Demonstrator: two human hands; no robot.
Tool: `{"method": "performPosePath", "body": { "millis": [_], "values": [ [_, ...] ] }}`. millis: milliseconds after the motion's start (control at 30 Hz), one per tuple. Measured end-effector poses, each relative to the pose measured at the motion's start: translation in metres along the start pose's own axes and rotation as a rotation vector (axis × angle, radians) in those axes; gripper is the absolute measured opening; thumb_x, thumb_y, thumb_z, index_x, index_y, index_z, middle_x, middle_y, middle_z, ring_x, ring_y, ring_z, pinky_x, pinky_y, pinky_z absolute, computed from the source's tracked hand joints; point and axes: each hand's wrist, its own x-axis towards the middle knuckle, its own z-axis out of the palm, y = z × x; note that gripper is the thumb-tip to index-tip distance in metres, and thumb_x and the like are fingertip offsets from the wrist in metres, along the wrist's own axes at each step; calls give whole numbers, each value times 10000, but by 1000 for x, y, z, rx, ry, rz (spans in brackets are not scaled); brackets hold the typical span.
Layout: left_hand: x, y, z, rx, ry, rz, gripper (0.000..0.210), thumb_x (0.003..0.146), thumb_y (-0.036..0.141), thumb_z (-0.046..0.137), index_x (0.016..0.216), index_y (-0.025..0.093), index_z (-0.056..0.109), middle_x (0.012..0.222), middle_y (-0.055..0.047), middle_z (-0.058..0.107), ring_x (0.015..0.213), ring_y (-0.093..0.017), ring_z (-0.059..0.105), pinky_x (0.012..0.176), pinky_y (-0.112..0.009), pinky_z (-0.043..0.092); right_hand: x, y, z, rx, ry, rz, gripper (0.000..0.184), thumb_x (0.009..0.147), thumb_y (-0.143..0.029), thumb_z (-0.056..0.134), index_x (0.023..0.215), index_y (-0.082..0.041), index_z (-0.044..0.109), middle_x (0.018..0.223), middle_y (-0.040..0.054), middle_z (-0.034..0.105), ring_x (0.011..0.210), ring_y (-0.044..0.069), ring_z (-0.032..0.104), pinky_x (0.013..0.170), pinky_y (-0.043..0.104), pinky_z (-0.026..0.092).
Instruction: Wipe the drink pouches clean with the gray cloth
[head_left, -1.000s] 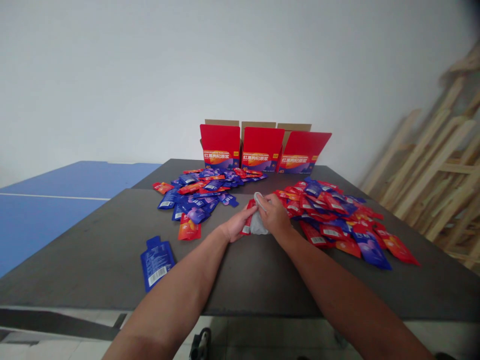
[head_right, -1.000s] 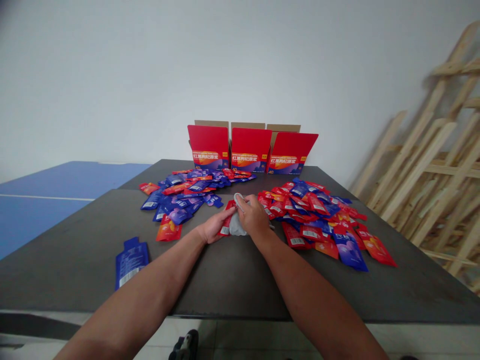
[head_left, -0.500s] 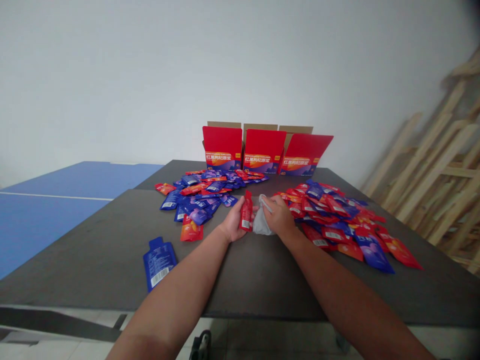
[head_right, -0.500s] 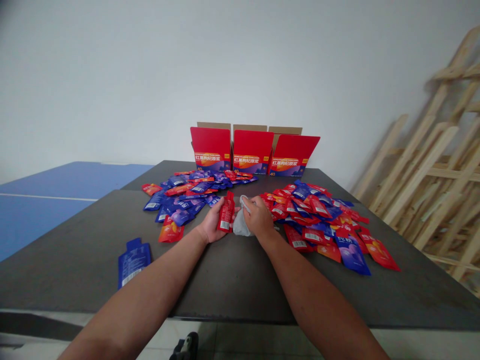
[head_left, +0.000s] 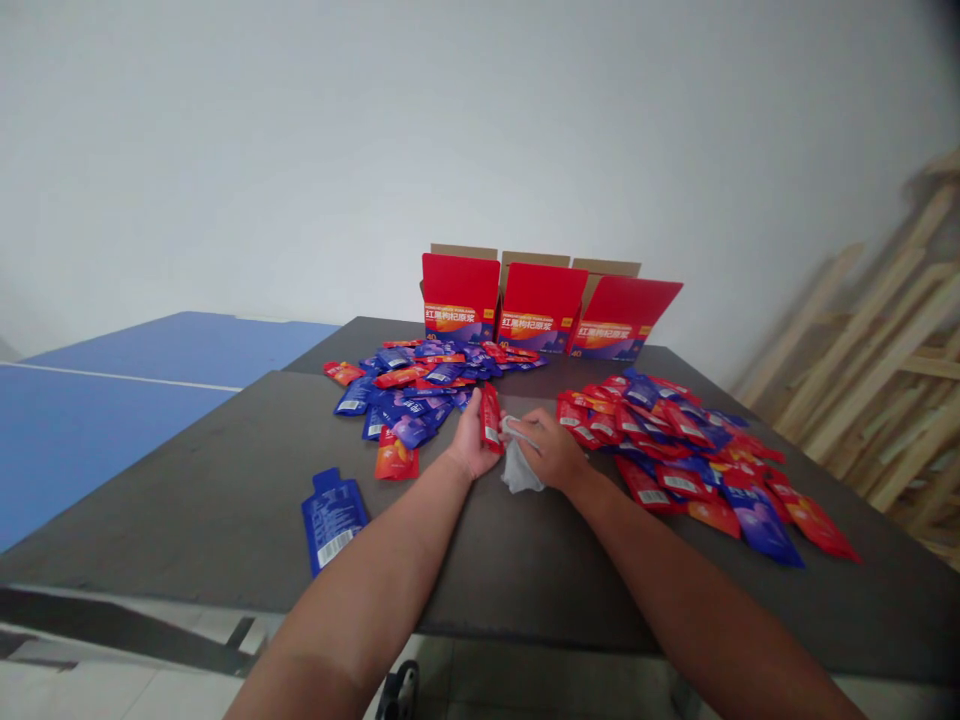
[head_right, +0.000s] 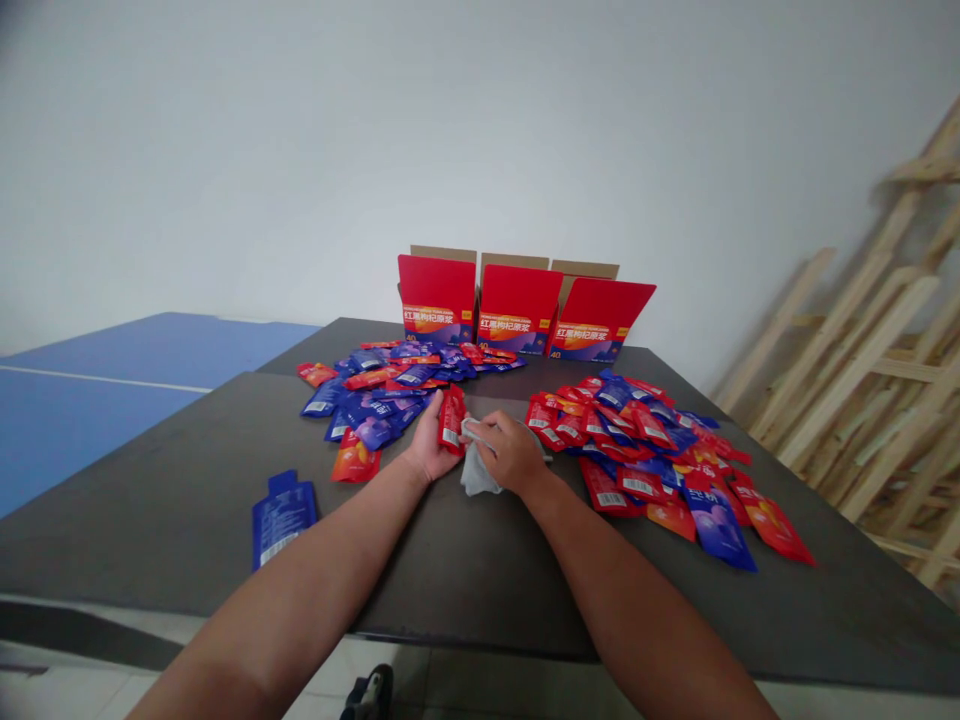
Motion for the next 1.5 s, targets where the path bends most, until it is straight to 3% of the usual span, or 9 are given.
{"method": "performPosePath", "body": {
  "millis": [100, 200, 533, 733, 1000, 1100, 1200, 1333, 1500],
  "values": [
    [1, -7, 0, 97, 114, -47, 538, 802, 699, 470, 693, 178, 547, 578, -13, 549, 503, -125, 534, 509, -242, 435, 0, -5, -1, -34, -18, -142, 300, 874, -182, 519, 1117, -263, 678, 987, 66, 615, 883, 174, 564, 799, 304, 464],
    [4, -13, -1, 142, 90, -108, 552, 821, 691, 444, 655, 175, 545, 559, -29, 565, 536, -150, 569, 557, -258, 456, 2, -9, -1, -97, -27, -166, 317, 861, -171, 538, 1121, -281, 681, 992, 67, 625, 906, 181, 558, 813, 309, 451],
    [1, -27, 11, 300, -103, -157, 349, 882, 471, 530, 870, 142, 648, 667, -52, 670, 624, -166, 627, 613, -251, 455, 6, 5, 4, -42, 153, 203, 379, 923, -263, 443, 1254, -201, 616, 1007, 116, 594, 906, 213, 574, 811, 345, 494],
    [-2, -27, 10, 444, -93, -112, 377, 821, 512, 606, 948, 160, 644, 636, -14, 651, 440, -102, 504, 448, -205, 321, 5, 17, 8, 42, 277, 326, 371, 923, -320, 439, 1191, -193, 661, 929, 103, 608, 861, 212, 580, 813, 366, 504],
    [-2, -20, 8, 409, -61, -198, 385, 879, 488, 489, 671, 167, 529, 429, 38, 395, 333, -65, 333, 350, -175, 184, 3, 29, 11, -7, 280, 414, 389, 923, -347, 428, 1149, -150, 676, 885, 112, 618, 836, 227, 572, 779, 363, 488],
    [-3, -13, 8, 281, -76, -256, 331, 900, 392, 422, 714, 149, 550, 462, 25, 395, 346, -66, 343, 335, -162, 207, 1, 33, 14, -11, 192, 434, 382, 925, -353, 420, 1090, -145, 694, 851, 106, 610, 809, 228, 569, 766, 368, 486],
    [-3, -8, 10, 87, -78, -126, 177, 872, 244, 443, 900, 151, 591, 568, 6, 477, 399, -68, 416, 354, -154, 281, 0, 31, 17, -19, 135, 380, 374, 934, -357, 414, 1108, -151, 673, 914, 118, 608, 886, 238, 567, 816, 391, 479],
    [0, -7, 12, -30, -56, 85, 182, 853, 76, 448, 969, 162, 558, 663, -6, 547, 545, -84, 557, 539, -176, 473, 1, 18, 14, -85, 220, 341, 402, 948, -362, 391, 1194, -127, 606, 1113, 165, 562, 1078, 260, 512, 929, 433, 422],
    [10, -16, 10, 36, 10, 205, 220, 861, 66, 494, 1061, 155, 509, 822, -50, 625, 709, -118, 631, 713, -257, 522, 3, 4, 1, 2, 143, 261, 337, 961, -371, 371, 978, -174, 643, 1027, 101, 618, 1020, 217, 537, 949, 383, 390]
  ]
}}
